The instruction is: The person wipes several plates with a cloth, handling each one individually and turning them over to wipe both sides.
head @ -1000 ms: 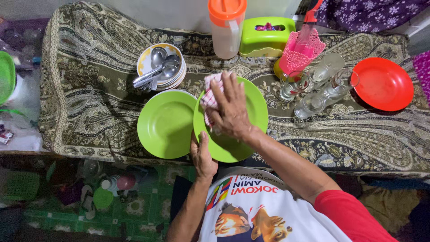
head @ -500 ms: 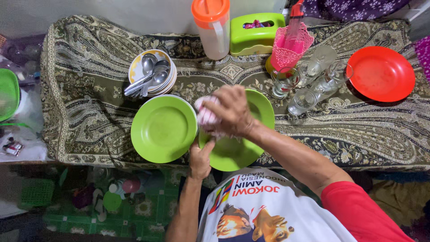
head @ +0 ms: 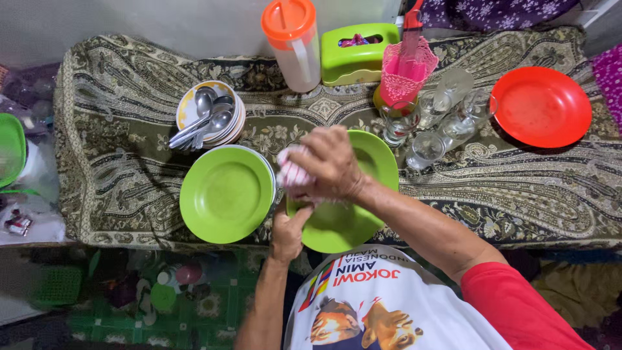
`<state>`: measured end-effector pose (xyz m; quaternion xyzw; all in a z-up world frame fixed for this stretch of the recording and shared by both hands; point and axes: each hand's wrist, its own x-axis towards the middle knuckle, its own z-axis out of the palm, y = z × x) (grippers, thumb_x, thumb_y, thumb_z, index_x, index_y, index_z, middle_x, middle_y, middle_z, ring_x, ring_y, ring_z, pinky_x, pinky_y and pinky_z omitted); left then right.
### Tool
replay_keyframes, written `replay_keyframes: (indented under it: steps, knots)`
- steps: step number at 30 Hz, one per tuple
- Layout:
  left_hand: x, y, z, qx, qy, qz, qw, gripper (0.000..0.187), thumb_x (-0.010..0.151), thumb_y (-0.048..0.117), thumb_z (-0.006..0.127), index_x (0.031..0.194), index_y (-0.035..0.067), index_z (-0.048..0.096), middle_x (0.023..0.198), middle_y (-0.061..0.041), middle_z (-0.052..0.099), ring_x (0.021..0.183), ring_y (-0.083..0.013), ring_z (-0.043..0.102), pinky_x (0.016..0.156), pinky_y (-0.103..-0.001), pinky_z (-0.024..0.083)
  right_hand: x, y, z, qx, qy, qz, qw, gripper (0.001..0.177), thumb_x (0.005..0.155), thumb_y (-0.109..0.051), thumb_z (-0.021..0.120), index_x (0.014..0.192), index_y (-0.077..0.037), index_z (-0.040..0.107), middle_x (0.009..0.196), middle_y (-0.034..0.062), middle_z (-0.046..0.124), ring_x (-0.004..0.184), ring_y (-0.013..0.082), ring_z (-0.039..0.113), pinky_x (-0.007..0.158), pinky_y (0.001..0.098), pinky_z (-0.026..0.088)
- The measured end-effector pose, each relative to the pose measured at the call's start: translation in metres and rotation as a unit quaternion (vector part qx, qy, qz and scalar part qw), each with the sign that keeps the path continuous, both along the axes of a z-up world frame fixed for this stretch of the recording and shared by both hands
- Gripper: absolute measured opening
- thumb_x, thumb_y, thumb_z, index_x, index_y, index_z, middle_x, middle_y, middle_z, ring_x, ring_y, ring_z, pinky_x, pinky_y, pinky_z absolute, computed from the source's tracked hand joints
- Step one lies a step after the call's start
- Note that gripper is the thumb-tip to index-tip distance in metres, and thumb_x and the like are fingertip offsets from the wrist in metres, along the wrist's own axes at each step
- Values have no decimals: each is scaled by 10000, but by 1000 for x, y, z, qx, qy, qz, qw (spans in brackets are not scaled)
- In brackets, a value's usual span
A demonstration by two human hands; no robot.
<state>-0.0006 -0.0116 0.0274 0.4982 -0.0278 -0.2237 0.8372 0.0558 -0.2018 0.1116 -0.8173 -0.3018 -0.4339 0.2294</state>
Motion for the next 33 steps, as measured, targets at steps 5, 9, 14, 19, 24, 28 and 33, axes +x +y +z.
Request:
replay_keyframes:
  steps: [5,9,14,19,24,28,33]
  knots:
    - [-4,-15,-13,-43,-26,50,997,289,962,-49,574,1248,-45,615,1118,-119,701,959,-201,704,842,-344,598,-2,-7,6,10,-17,-32,999,470,850,-456,766,1162,-113,690,1151,119,624,1131,300,581,948,491,422]
    - [-10,-20,5,-62,-35,64,995,310,989,-24,564,1298,-32,583,1134,-121,697,959,-199,694,846,-336,588,16,-32,-3,84,95,-140,982,473,830,-435,794,1174,-120,716,1087,101,632,1022,289,570,863,468,396]
    - [8,-11,16,-28,19,-58,998,317,975,14,558,1288,-36,565,1115,-138,702,936,-207,715,820,-344,602,13,-30,-12,32,94,-114,989,460,785,-388,798,1149,-121,710,1051,104,624,993,293,576,851,466,403]
    - [9,-10,-10,-20,4,-33,999,288,1002,3,559,1276,-81,589,1126,-127,698,961,-195,707,839,-339,598,-6,-12,2,5,6,-21,1000,501,813,-463,810,1157,-126,670,1102,100,619,1057,310,598,900,483,418]
    - [-2,-16,-9,-97,-20,53,994,326,1012,-10,558,1337,-12,575,1100,-101,689,905,-177,681,780,-322,579,14,-22,3,57,58,-138,987,451,837,-372,838,1192,-127,706,1095,100,622,1002,297,579,845,458,409]
    - [7,-10,6,-67,-2,1,998,293,991,-29,552,1283,-31,569,1106,-119,705,941,-202,708,819,-344,602,17,-26,1,53,91,-118,987,469,794,-383,845,1157,-121,706,1071,91,632,996,293,584,825,455,404]
    - [18,2,4,-17,-38,-59,997,316,978,-35,547,1282,-97,605,1144,-139,709,983,-205,710,828,-342,598,-3,-1,6,-26,-20,12,999,464,837,-471,825,1113,-125,688,1068,91,648,1059,294,617,895,459,431]
